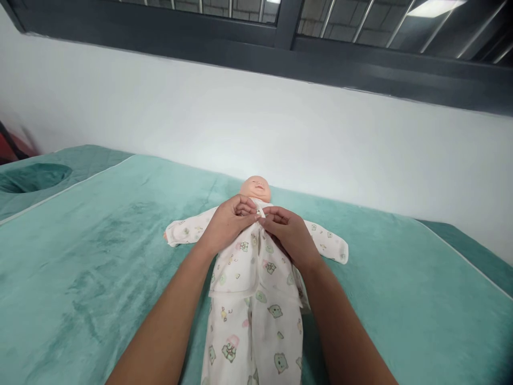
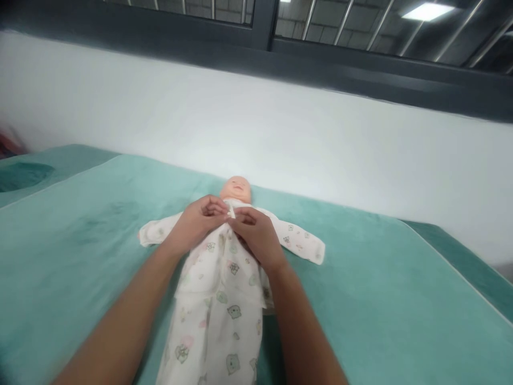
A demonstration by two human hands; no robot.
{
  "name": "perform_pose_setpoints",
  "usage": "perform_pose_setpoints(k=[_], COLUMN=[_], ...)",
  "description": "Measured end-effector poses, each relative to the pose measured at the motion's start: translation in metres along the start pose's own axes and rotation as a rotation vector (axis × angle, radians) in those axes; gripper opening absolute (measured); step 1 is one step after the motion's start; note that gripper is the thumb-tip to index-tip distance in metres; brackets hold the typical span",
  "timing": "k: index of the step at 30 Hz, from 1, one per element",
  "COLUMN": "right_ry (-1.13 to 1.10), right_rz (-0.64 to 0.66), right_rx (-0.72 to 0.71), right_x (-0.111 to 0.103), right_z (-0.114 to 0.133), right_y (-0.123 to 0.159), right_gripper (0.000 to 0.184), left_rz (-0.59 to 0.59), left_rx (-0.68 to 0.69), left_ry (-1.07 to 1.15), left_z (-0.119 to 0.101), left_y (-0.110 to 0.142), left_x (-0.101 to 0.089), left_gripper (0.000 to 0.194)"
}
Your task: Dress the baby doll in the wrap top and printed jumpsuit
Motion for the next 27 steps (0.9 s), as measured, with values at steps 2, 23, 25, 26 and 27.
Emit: perform_pose_setpoints(k=[2, 23, 25, 26, 27], right_ry=[0.102, 0.01, 0.02, 0.025, 0.029], right_rz=[0.011, 0.068, 0.038, 0.019, 0.005], right_rx=[-0.026, 0.004, -0.021, -0.034, -0.045], right_x=[0.003, 0.011, 0.011, 0.01, 0.01], right_z=[0.005, 0.005, 0.005, 0.005, 0.004], right_y=[0.001, 0.0, 0.0, -0.001, -0.001], right_gripper=[0.028, 0.028, 0.025, 0.024, 0.023], left_rz=[0.022, 0.162, 0.162, 0.159, 0.154], left_rx=[0.001, -0.08, -0.082, -0.083, -0.084], left_ry=[0.005, 0.264, 0.276, 0.276, 0.274], left_z=[0.0, 0.005, 0.005, 0.005, 0.005], left_y=[0.0, 0.001, 0.001, 0.002, 0.002], left_x=[0.001, 0.002, 0.003, 0.003, 0.003], left_gripper=[0.022, 0.023, 0.023, 0.023, 0.022])
Point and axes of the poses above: each hand's wrist, its own y-axis away from the middle knuckle, its own x-axis out of the palm, z = x × y, the point moved 8 cm from there along -y, towards the middle knuckle, and after that the axes turned 12 degrees about -y, right-handed, at the moved point
